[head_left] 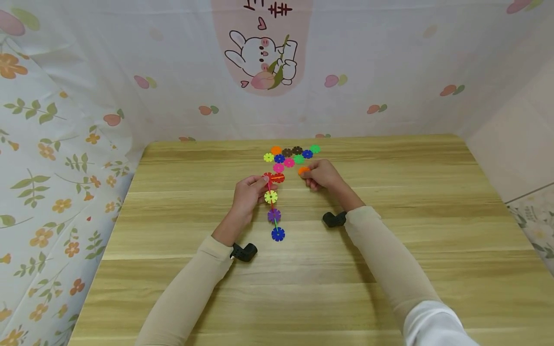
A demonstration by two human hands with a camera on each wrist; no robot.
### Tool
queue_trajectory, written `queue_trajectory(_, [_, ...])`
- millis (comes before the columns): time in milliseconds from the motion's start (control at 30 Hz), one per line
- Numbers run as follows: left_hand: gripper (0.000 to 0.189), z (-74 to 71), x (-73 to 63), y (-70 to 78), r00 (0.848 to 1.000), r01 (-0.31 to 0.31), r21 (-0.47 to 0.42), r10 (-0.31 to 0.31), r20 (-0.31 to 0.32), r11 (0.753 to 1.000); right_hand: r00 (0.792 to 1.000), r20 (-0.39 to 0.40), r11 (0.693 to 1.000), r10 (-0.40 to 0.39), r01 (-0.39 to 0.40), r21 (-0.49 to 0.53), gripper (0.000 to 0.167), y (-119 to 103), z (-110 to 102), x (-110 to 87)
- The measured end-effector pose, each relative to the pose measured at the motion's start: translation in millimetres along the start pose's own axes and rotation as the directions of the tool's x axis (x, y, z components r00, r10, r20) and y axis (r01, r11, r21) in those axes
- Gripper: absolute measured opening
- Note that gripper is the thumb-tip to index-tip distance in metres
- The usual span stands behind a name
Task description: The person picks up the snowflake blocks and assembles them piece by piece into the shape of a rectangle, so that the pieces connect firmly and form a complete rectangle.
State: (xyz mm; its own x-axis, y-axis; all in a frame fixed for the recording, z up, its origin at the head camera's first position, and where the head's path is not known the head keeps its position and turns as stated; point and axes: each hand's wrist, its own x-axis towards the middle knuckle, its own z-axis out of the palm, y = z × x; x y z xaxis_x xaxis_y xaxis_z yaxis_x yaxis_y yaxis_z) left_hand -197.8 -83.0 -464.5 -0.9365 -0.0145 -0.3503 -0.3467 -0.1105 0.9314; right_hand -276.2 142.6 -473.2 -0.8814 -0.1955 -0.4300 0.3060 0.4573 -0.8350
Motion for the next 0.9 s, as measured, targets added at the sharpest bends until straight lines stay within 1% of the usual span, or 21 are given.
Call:
queue_trajectory(167, [0.021, -0.6, 0.0, 0.8, 1.0, -0.01, -0.001, 0.01, 0.0, 1.0, 1.0, 0.006, 1.0, -0.006, 0.006, -0.019, 0.017, -2.4, 0.1, -5.8])
queue_trajectory(233, [0.021, -0.6, -0.3, 1.3, 1.0, -0.015, -0.002, 0.015, -0.002, 1.0, 1.0, 0.004, 0.999, -0.02, 0.02, -0.028, 0.016, -4.4, 1.1, -8.8])
queue_trajectory(367, [0.021, 0.6, -0.9, 3.0, 1.0, -0.023, 0.001, 0.023, -0.005, 1.0, 0.997, 0.013, 0.996, -0.078, 0.078, -0.041, 0.02, -9.8, 2.6, -16.2])
queue_trajectory(500, [0.022, 1.4, -2.0, 4.8, 1.0, -0.022, 0.021, 0.022, -0.01, 1.0, 0.989, 0.038, 0.988, -0.143, 0.145, -0.047, 0.022, -15.1, 3.1, -25.6])
queue_trajectory(600, [0.022, 2.1, -2.4, 5.7, 1.0, -0.022, 0.03, 0.022, -0.01, 0.999, 0.983, 0.057, 0.983, -0.176, 0.179, -0.043, 0.024, -19.2, 2.7, -32.5])
queue_trajectory(700, [0.022, 3.0, -3.0, 6.6, 1.0, -0.028, 0.03, 0.028, -0.009, 0.999, 0.978, 0.079, 0.98, -0.193, 0.196, -0.028, 0.024, -23.2, 2.4, -37.9])
queue_trajectory(900, [0.021, 4.7, -3.8, 8.0, 0.999, -0.043, 0.037, 0.044, -0.005, 0.998, 0.974, 0.115, 0.98, -0.193, 0.196, -0.015, 0.019, -28.9, 2.3, -45.0])
